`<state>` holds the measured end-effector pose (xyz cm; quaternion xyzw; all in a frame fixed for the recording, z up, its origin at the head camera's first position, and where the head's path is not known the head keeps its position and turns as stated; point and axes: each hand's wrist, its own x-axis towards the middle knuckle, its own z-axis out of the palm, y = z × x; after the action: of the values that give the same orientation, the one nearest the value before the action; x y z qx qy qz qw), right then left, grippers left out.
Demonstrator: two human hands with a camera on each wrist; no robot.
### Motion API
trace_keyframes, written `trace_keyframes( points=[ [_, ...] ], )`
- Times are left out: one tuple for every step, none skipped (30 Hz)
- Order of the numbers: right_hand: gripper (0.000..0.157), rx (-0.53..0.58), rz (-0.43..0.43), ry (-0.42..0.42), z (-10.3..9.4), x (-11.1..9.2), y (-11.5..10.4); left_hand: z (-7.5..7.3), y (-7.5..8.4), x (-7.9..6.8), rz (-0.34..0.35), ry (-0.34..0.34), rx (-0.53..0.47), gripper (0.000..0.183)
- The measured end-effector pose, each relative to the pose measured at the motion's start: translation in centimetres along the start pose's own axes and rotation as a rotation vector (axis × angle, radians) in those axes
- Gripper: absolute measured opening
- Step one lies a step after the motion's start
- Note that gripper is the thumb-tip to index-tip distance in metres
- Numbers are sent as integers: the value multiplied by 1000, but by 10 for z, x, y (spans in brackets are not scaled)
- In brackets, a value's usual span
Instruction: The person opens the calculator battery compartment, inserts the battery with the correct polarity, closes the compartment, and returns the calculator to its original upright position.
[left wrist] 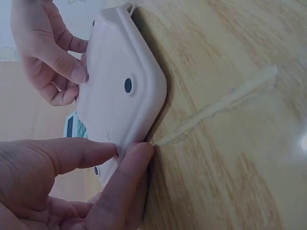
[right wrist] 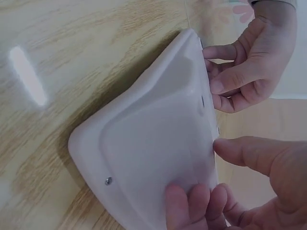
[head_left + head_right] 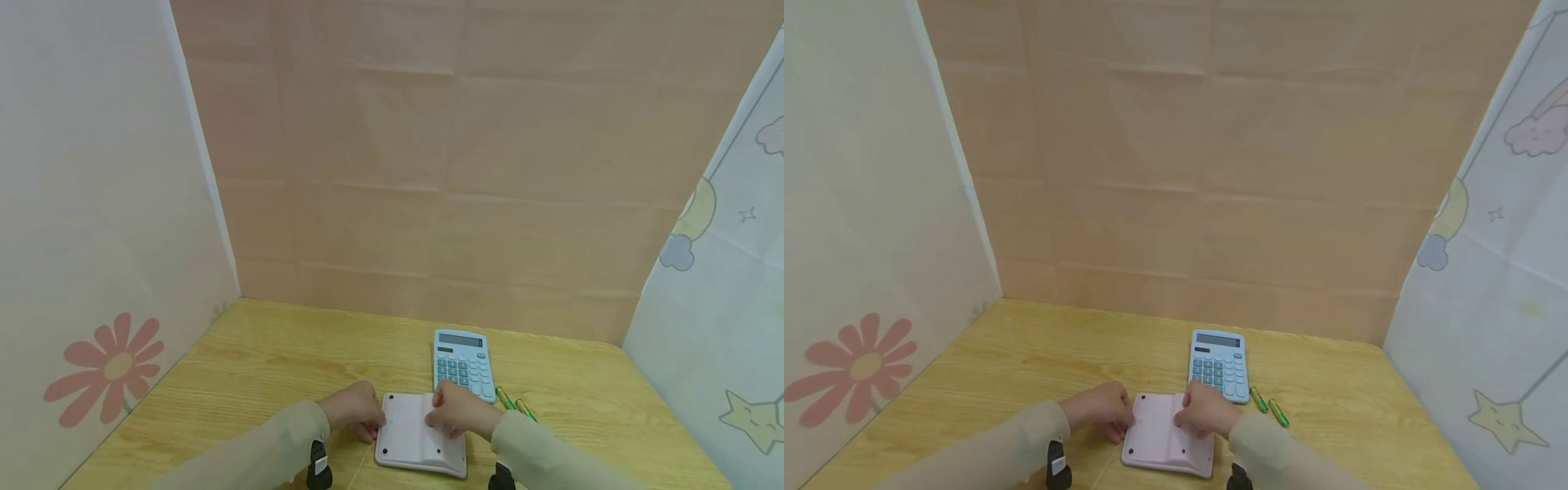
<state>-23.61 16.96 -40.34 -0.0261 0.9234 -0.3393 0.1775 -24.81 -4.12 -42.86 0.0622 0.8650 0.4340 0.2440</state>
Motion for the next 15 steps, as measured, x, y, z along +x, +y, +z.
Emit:
trace_keyframes(
  points=[
    [27, -10, 4, -3, 0, 0, -1, 0, 0, 0, 4, 1, -1, 14],
    [27, -20, 8, -7, -1, 0, -2, 0, 0, 0, 5, 1, -3, 14],
    [27, -31, 9, -12, -1, 1, -3, 0, 0, 1, 8, 1, -2, 14],
    [27, -41, 10, -16, -1, 1, -4, 0, 0, 1, 8, -1, -4, 14],
    [27, -51, 8, -19, -2, 0, -6, 0, -1, 1, 9, -2, -4, 14],
    [26, -58, 10, -24, -2, 0, -7, 0, -1, 1, 10, -2, -6, 14],
    [26, -65, 12, -30, -2, 0, -9, 0, -1, 1, 12, -3, -7, 14],
    [25, -71, 17, -36, -3, 0, -11, 0, -1, 1, 12, -4, -8, 14],
    [25, -76, 21, -41, -3, 0, -12, 0, -1, 1, 13, -5, -8, 14],
    [25, -84, 26, -47, -3, 0, -14, 0, -1, 1, 13, -7, -8, 15],
    [25, -92, 33, -54, -4, 0, -15, 0, -1, 1, 14, -6, -5, 15],
    [25, -98, 42, -60, -4, 0, -17, 0, -1, 1, 13, -8, -2, 15],
    [25, -106, 48, -66, -4, 0, -18, 0, -1, 1, 12, -8, 1, 15],
    [25, -114, 50, -69, -4, 0, -19, 0, -1, 1, 10, -8, 4, 15],
    [25, -120, 53, -72, -5, 0, -19, 0, -1, 1, 8, -8, 8, 15]
  ],
)
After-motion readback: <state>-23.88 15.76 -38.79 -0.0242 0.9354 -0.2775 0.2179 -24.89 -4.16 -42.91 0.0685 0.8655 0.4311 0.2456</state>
